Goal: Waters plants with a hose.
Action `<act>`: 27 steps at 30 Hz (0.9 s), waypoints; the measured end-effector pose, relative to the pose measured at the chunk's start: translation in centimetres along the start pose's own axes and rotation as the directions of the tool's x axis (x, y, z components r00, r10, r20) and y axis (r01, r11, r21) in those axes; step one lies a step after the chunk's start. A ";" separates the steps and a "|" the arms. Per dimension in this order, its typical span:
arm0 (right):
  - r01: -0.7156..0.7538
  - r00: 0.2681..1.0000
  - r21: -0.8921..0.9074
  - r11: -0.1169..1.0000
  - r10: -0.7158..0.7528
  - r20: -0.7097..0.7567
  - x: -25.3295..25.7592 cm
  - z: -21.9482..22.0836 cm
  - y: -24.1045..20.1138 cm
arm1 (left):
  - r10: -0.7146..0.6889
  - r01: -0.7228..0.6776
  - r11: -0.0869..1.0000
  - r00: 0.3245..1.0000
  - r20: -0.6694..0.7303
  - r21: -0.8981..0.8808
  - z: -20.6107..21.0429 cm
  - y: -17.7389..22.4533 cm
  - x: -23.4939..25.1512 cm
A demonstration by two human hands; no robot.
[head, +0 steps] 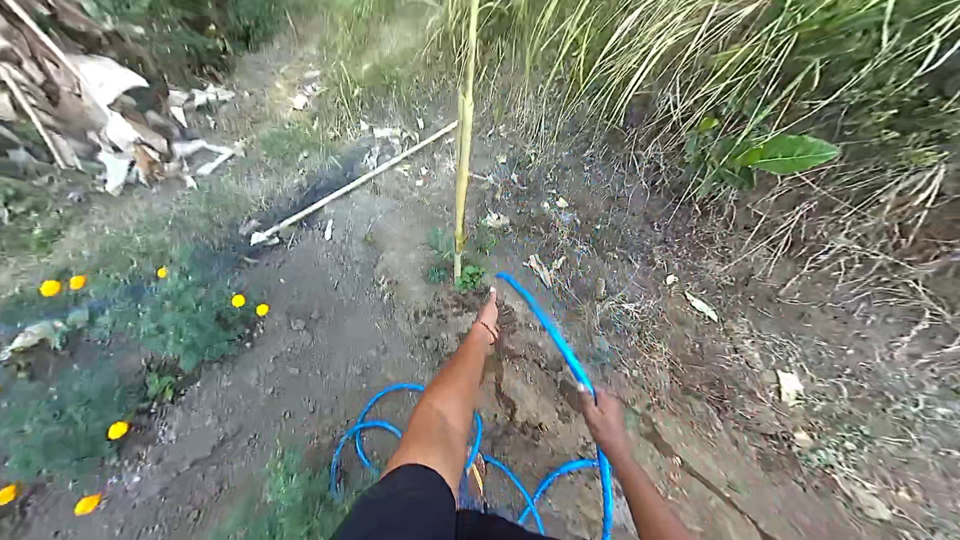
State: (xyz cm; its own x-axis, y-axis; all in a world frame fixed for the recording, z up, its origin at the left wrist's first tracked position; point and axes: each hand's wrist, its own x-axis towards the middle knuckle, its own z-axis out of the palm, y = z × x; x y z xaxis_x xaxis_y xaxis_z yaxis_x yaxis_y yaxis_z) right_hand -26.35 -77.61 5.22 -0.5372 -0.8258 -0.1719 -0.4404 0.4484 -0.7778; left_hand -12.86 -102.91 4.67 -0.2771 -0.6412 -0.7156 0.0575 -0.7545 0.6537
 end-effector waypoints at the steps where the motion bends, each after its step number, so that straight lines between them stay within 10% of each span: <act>1: 0.009 1.000 0.001 1.000 -0.009 -0.010 -0.2 0.3 -0.1 | -0.005 0.005 1.000 1.000 0.013 -0.019 0.6 0.9 1.1; 8: -0.020 1.000 0.000 1.000 0.020 0.013 0.3 1.5 1.3 | 0.032 -0.045 0.968 0.998 -0.057 -0.248 2.1 7.3 9.3; 19: -0.442 0.824 -0.377 0.814 0.535 0.187 10.9 7.4 4.8 | -0.066 0.006 0.912 0.989 -0.132 -0.411 3.7 8.6 22.9; 27: -0.349 0.924 0.041 0.936 0.337 0.179 24.6 12.9 -0.1 | -0.079 0.020 0.961 0.976 -0.203 -0.276 3.0 9.1 29.3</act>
State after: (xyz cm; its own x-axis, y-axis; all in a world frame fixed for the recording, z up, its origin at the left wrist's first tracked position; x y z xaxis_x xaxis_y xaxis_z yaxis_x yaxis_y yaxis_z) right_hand -30.24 -102.38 -6.73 -0.5166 -0.6732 -0.5292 -0.1948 0.6942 -0.6930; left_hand -23.39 -128.15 -9.62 -0.0798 -0.5947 -0.8000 0.3146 -0.7766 0.5458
